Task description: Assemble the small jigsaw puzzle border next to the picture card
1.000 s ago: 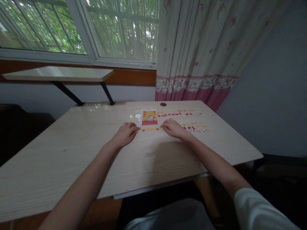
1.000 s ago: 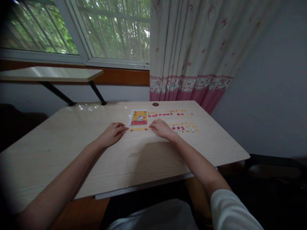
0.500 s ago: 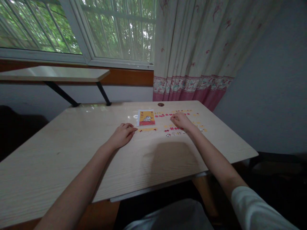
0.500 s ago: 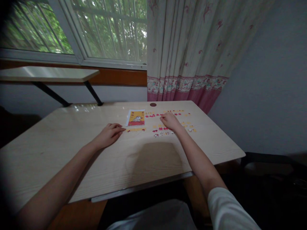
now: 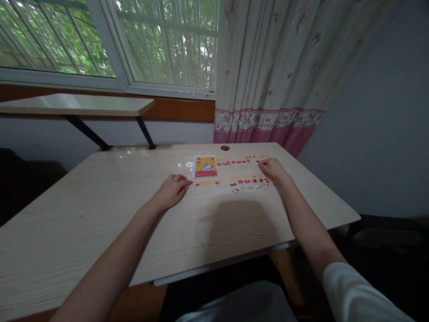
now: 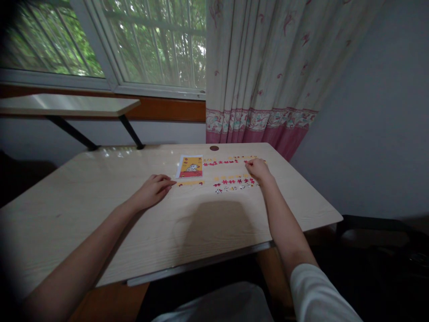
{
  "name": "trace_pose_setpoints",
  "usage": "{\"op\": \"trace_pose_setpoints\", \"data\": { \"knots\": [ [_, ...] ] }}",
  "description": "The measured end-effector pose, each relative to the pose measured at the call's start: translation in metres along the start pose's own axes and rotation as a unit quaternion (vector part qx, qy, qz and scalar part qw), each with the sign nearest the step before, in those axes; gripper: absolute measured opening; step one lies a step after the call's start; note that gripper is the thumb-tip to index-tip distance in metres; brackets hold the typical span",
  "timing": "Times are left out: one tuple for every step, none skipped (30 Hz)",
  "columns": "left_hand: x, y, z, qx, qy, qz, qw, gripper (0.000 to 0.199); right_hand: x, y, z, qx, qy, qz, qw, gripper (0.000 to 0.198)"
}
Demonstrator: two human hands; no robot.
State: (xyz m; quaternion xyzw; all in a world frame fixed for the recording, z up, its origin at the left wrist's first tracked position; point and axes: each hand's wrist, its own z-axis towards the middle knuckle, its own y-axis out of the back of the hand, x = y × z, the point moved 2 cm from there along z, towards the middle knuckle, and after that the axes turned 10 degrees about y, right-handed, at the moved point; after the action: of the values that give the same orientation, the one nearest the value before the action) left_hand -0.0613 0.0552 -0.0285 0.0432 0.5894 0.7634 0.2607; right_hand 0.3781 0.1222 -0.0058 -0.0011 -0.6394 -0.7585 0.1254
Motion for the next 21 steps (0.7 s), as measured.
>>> {"op": "trace_pose_setpoints", "data": {
  "knots": [
    [-0.0001,0.0001,0.0000,0.001,-0.001,0.001,1.000,0.037,-0.0012,-0.0005,0.0001,0.011,0.004,-0.010,1.000,0.031],
    [-0.0001,0.0001,0.0001,0.003,-0.003,0.003,1.000,0.037,-0.0024,-0.0011,0.0003,0.022,0.009,-0.016,1.000,0.031],
    [-0.0002,0.0001,0.0001,0.004,-0.005,0.005,1.000,0.037,-0.0035,-0.0018,0.0004,0.032,0.013,-0.019,0.999,0.030],
    [-0.0003,0.0001,0.0002,0.004,-0.007,0.007,1.000,0.037,-0.0045,-0.0025,0.0004,0.039,0.014,-0.019,0.999,0.030],
    [-0.0003,0.0002,0.0002,0.003,-0.008,0.008,1.000,0.037,-0.0053,-0.0030,0.0003,0.044,0.013,-0.016,0.999,0.030],
    [-0.0003,0.0002,0.0003,0.002,-0.008,0.008,1.000,0.037,-0.0059,-0.0034,0.0002,0.046,0.014,-0.011,0.999,0.030],
    [-0.0001,0.0002,0.0003,0.002,-0.007,0.008,1.000,0.037,-0.0062,-0.0036,0.0000,0.047,0.014,-0.006,0.999,0.030],
    [0.0001,0.0001,0.0003,0.002,-0.005,0.008,1.000,0.037,-0.0064,-0.0036,-0.0001,0.046,0.012,-0.002,0.999,0.030],
    [0.0004,0.0000,0.0002,0.003,-0.003,0.009,1.000,0.037,-0.0065,-0.0035,-0.0002,0.045,0.011,0.000,0.999,0.029],
    [0.0007,-0.0002,0.0002,0.003,-0.002,0.009,1.000,0.036,-0.0065,-0.0034,-0.0003,0.043,0.012,0.003,0.999,0.029],
    [0.0011,-0.0003,0.0001,0.003,-0.002,0.009,1.000,0.036,-0.0064,-0.0034,-0.0002,0.040,0.013,0.006,0.999,0.029],
    [0.0014,-0.0005,0.0001,0.002,-0.002,0.010,1.000,0.036,-0.0063,-0.0034,0.0000,0.037,0.016,0.009,0.999,0.028],
    [0.0017,-0.0007,0.0000,0.001,-0.004,0.010,1.000,0.036,-0.0063,-0.0035,0.0002,0.034,0.020,0.012,0.999,0.028],
    [0.0020,-0.0008,0.0000,0.000,-0.006,0.009,1.000,0.036,-0.0062,-0.0037,0.0004,0.031,0.024,0.014,0.999,0.027],
    [0.0021,-0.0010,0.0000,-0.001,-0.006,0.008,1.000,0.036,-0.0063,-0.0041,0.0005,0.028,0.027,0.016,0.999,0.027],
    [0.0022,-0.0011,0.0001,-0.001,-0.006,0.008,1.000,0.036,-0.0064,-0.0046,0.0005,0.026,0.027,0.019,0.999,0.027],
    [0.0022,-0.0011,0.0001,-0.001,-0.005,0.007,1.000,0.036,-0.0066,-0.0051,0.0004,0.025,0.024,0.023,0.999,0.027],
    [0.0022,-0.0011,0.0002,-0.001,-0.004,0.005,1.000,0.036,-0.0067,-0.0055,0.0002,0.025,0.019,0.027,0.999,0.028],
    [0.0020,-0.0010,0.0003,-0.001,-0.004,0.003,1.000,0.036,-0.0067,-0.0058,-0.0001,0.025,0.013,0.032,0.999,0.028],
    [0.0019,-0.0009,0.0004,-0.001,-0.004,0.001,1.000,0.036,-0.0066,-0.0060,-0.0003,0.025,0.009,0.036,0.999,0.028],
    [0.0017,-0.0008,0.0004,-0.001,-0.004,-0.001,1.000,0.036,-0.0063,-0.0059,-0.0006,0.026,0.006,0.040,0.999,0.028]
  ]
}}
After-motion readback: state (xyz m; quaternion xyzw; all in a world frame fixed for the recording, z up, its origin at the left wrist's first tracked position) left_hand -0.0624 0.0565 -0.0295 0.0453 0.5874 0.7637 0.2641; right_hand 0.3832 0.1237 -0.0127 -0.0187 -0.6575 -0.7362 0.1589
